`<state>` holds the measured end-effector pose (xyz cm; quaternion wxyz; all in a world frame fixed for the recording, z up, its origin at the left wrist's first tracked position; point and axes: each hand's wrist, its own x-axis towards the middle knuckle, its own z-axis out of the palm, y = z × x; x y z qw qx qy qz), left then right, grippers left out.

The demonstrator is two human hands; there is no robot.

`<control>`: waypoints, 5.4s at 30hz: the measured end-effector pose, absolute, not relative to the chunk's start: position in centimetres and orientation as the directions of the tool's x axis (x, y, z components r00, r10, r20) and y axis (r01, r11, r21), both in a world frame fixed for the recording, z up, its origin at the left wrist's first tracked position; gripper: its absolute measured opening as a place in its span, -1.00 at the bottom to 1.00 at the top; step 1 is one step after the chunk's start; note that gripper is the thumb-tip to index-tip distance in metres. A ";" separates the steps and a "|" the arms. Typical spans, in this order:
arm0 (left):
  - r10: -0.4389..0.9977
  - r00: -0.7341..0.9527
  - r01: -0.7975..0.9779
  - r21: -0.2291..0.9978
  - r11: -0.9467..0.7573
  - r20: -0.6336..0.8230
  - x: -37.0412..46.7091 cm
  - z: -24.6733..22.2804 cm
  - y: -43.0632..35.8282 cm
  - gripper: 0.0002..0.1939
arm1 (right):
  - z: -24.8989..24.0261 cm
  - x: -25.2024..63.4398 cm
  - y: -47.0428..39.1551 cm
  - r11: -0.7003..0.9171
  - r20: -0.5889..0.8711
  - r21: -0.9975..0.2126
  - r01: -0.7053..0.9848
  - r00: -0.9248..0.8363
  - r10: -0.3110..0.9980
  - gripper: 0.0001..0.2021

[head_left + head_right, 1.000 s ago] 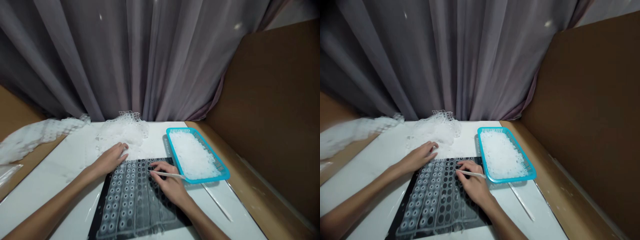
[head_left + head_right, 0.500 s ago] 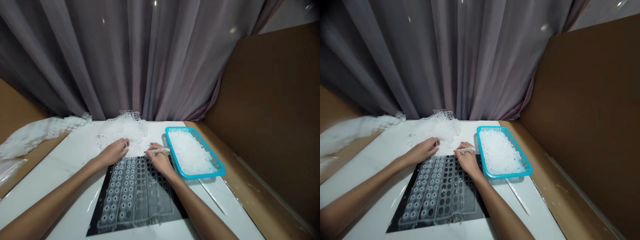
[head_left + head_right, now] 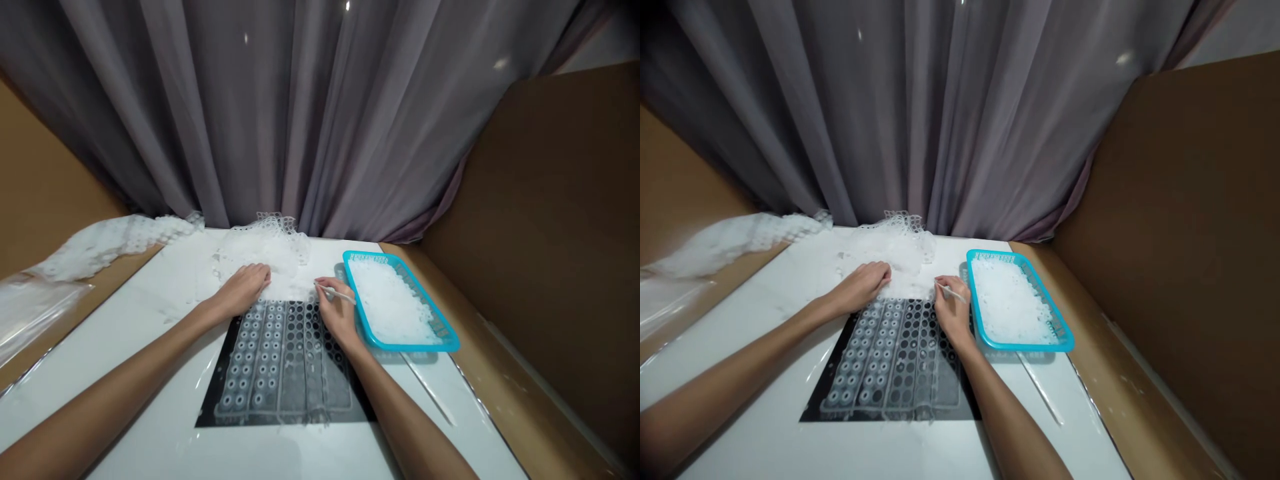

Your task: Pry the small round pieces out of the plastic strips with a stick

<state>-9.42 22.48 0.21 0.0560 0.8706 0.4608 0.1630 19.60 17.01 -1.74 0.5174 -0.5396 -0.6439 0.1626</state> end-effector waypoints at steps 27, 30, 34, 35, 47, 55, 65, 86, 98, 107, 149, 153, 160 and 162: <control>0.580 0.613 0.641 0.091 -0.762 0.537 -7.6 2.7 11.8 -0.79 | 2.4 18.6 8.9 0.479 0.258 -0.846 0.233 -0.608 0.751 -0.95; 0.449 0.703 0.493 0.077 -0.866 0.551 -7.0 2.4 7.4 -0.80 | 0.9 18.6 8.9 0.554 0.324 -0.804 0.216 -0.621 0.713 -0.96; 0.357 0.734 0.354 0.123 -0.927 0.578 -5.0 1.6 2.3 -0.72 | 0.2 18.6 9.0 0.601 0.370 -0.776 0.192 -0.634 0.679 -0.94; 0.378 0.708 0.354 0.164 -0.921 0.596 -4.6 1.4 1.6 -0.69 | 0.2 18.6 9.0 0.602 0.368 -0.775 0.193 -0.636 0.678 -0.93; 0.443 0.808 0.473 0.021 -0.881 0.387 -4.5 -0.7 0.5 -0.44 | 1.3 19.1 9.9 0.788 0.327 -0.572 0.226 -0.818 0.472 -0.86; 0.530 0.769 0.473 0.240 -0.848 0.358 -4.4 -1.2 -0.1 -0.38 | 0.3 18.8 9.9 0.979 0.412 0.020 0.205 -0.893 0.179 -0.89; 0.620 0.754 0.494 0.434 -0.753 0.218 -3.9 0.3 0.1 -0.32 | -0.4 18.0 10.1 0.957 0.369 0.206 0.206 -0.922 0.119 -0.83; 0.547 0.788 0.517 0.178 -0.837 0.282 -4.7 -0.5 0.1 -0.29 | 7.8 28.2 10.6 0.335 0.514 -0.442 0.832 -0.071 0.855 -0.83; 0.582 0.762 0.574 0.120 -0.810 0.284 -4.2 -1.2 0.0 -0.25 | 7.6 29.8 10.7 0.289 0.511 -0.529 0.798 0.027 0.859 -0.76; 0.549 0.766 0.543 0.122 -0.831 0.335 -4.2 -1.6 0.1 -0.12 | 4.5 28.7 15.0 0.117 0.189 -0.942 0.315 0.211 0.959 -0.74; 0.438 0.747 0.520 -0.029 -0.854 0.500 -4.0 -1.3 1.1 -0.39 | 6.1 38.7 24.8 -0.149 -0.175 -0.980 -0.129 0.217 0.960 -0.93; 0.439 0.722 0.530 -0.019 -0.848 0.535 -3.8 -1.8 1.1 -0.40 | 5.9 37.2 22.2 -0.258 -0.265 -0.963 -0.080 0.091 0.960 -0.91; 0.414 0.751 0.502 -0.037 -0.864 0.514 -3.8 -0.7 1.1 -0.41 | 6.0 38.2 24.2 -0.185 -0.201 -0.979 -0.089 0.250 0.947 -0.95; 0.419 0.750 0.501 -0.025 -0.865 0.511 -3.9 -0.6 1.1 -0.40 | 6.8 38.3 22.9 -0.154 -0.171 -0.985 -0.082 0.268 0.948 -0.95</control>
